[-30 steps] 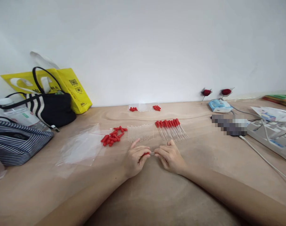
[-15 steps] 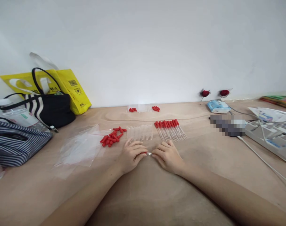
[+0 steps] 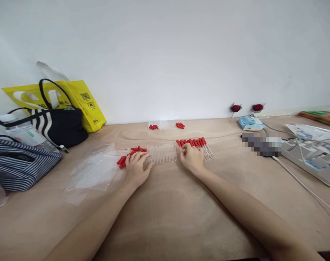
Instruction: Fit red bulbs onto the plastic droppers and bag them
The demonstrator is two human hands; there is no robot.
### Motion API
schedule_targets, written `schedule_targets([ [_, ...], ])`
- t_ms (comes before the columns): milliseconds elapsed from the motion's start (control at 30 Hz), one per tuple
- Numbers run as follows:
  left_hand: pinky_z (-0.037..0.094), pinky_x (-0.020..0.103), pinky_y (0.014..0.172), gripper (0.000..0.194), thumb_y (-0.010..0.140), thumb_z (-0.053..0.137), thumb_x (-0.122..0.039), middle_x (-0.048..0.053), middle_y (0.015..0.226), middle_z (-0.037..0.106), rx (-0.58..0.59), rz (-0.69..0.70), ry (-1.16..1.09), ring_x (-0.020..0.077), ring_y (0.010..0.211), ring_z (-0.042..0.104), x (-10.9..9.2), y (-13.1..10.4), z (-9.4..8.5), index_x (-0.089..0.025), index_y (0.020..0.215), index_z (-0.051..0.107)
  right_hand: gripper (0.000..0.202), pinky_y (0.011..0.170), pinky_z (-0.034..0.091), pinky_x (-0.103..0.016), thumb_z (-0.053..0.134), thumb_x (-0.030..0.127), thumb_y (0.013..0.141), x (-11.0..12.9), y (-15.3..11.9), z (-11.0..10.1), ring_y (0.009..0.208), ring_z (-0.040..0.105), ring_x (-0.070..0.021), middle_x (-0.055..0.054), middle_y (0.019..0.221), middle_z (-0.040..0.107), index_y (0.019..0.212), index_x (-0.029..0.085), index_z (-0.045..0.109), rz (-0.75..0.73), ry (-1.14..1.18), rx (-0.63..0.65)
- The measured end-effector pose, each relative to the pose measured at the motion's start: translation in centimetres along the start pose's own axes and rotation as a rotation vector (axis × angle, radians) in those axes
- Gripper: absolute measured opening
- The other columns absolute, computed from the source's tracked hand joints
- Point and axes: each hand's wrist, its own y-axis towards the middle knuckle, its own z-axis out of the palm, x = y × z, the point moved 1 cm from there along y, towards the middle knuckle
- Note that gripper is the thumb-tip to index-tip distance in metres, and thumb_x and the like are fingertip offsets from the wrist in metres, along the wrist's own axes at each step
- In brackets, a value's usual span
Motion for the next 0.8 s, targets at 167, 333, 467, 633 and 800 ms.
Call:
schedule_targets([
  [167,0.025,0.053,0.09,0.025,0.073,0.057,-0.031,0.009,0.107,0.058,-0.005,-0.031,0.103,0.0303,0.105,0.046,0.5,0.0,-0.3,-0.023,0.097,0.059,0.019,0.072,0.019,-0.035,0.042,0.022,0.077,1.5,1.1,0.8,0.079,0.056,-0.0219,-0.01,0.077,0.066,0.087,0.015,0.056,0.038,-0.132,0.101],
  [333,0.022,0.056,0.091,0.022,0.072,0.057,-0.031,0.01,0.107,0.057,0.016,-0.079,0.193,0.0317,0.104,0.046,1.3,0.2,-0.5,-0.021,0.093,0.059,0.02,0.073,0.019,-0.037,0.042,0.022,0.077,1.4,1.4,1.1,0.079,0.057,-0.0224,-0.011,0.078,0.066,0.084,0.016,0.059,0.029,-0.169,0.137],
  [467,0.021,0.058,0.091,0.02,0.072,0.058,-0.03,0.011,0.106,0.057,0.008,-0.111,0.235,0.0325,0.105,0.045,1.9,0.3,-0.6,-0.02,0.089,0.058,0.022,0.073,0.02,-0.037,0.041,0.023,0.078,1.3,1.4,1.1,0.079,0.057,-0.0221,-0.009,0.078,0.066,0.083,0.017,0.061,0.029,-0.156,0.138],
  [633,0.021,0.06,0.09,0.015,0.072,0.056,-0.031,0.011,0.105,0.056,0.014,-0.116,0.284,0.0324,0.104,0.045,2.1,0.5,-0.7,-0.02,0.083,0.057,0.024,0.077,0.021,-0.038,0.041,0.028,0.078,1.8,1.5,0.7,0.08,0.058,-0.0223,-0.009,0.08,0.066,0.082,0.018,0.062,0.029,-0.129,0.153],
  [800,0.021,0.058,0.091,0.017,0.071,0.056,-0.033,0.012,0.107,0.056,0.011,-0.093,0.373,0.031,0.101,0.047,2.5,0.5,-1.2,-0.02,0.083,0.058,0.026,0.079,0.021,-0.04,0.043,0.03,0.076,2.4,2.0,0.7,0.078,0.059,-0.024,-0.012,0.079,0.066,0.077,0.014,0.064,0.089,-0.174,0.282],
])
